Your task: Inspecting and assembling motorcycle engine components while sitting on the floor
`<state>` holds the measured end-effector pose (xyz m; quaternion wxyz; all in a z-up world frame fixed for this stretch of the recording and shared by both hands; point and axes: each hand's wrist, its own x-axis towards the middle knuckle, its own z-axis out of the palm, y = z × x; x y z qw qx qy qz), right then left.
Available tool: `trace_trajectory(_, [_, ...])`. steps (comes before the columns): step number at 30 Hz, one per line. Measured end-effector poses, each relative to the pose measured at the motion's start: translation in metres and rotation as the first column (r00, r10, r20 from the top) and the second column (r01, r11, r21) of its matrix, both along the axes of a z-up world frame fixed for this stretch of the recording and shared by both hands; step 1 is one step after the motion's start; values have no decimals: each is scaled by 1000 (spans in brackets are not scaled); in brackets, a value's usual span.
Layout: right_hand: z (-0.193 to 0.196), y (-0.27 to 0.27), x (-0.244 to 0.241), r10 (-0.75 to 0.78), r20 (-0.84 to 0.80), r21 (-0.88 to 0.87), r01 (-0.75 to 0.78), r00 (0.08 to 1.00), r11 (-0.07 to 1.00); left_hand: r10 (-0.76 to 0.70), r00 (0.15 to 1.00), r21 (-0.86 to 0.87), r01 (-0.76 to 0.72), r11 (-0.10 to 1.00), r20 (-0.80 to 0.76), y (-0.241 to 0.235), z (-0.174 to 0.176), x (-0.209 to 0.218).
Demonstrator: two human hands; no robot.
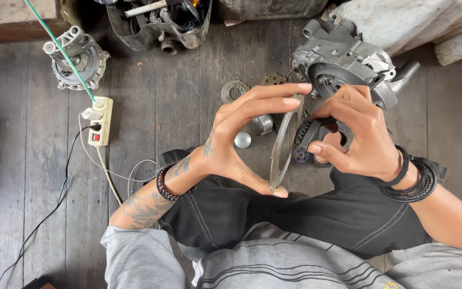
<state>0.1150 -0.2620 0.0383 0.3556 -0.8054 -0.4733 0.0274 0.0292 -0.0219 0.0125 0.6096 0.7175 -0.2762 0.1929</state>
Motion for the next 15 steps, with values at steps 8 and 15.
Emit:
trace_trajectory(8, [-2,7,7,5,47,55,-7,999,998,-43,997,-27,42,999,-59,7,5,-14])
trace_trajectory(15, [-6,41,10,174,25,34,-175,984,984,60,997,-23,-61,998,-51,31,8,-40])
